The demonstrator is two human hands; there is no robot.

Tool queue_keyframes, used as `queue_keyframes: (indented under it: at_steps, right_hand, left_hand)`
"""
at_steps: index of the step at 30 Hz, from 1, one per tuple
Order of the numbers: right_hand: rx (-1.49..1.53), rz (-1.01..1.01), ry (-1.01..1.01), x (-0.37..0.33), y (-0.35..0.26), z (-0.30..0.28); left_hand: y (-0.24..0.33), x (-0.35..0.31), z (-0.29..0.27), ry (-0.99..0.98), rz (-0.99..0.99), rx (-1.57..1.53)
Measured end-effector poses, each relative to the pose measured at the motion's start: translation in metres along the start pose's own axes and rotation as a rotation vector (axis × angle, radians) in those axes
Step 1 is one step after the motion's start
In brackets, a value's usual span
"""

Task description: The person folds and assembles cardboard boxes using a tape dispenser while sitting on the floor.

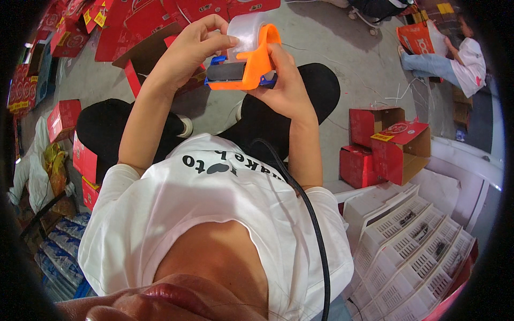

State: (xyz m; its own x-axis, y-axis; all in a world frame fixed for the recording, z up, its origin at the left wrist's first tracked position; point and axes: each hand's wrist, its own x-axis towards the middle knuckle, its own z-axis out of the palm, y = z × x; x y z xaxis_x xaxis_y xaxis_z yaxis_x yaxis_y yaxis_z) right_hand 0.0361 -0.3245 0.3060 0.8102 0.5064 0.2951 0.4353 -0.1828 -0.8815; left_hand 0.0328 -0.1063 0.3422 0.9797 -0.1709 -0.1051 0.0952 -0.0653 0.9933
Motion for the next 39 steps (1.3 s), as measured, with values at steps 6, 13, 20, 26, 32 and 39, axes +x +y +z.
queue_keyframes:
  at_steps: [6,13,20,26,32,39]
  right_hand:
    - [-0.149,0.031,-0.012,-0.006,0.002,0.001]
    - [-0.304,-0.088,-0.003,-0.006,0.002,0.003]
    - [-0.016,0.091,-0.069,-0.007,0.003,0.003]
    - [0.490,0.120,-0.205,-0.004,-0.014,-0.001]
    - [0.303,0.028,-0.179,-0.008,-0.005,0.005]
    - [-0.326,-0.259,-0.090,-0.004,0.006,0.010]
  left_hand:
    - [-0.009,-0.001,-0.002,-0.014,0.039,-0.056]
    - [-0.022,-0.006,-0.002,-0.019,-0.014,-0.119]
    - [-0.026,-0.004,-0.003,0.127,0.223,0.004]
    - [-0.044,0.016,-0.013,-0.324,0.276,-0.264]
    - [-0.062,0.014,-0.012,-0.361,0.193,-0.636]
    - [-0.048,-0.006,-0.013,0.027,0.039,-0.478]
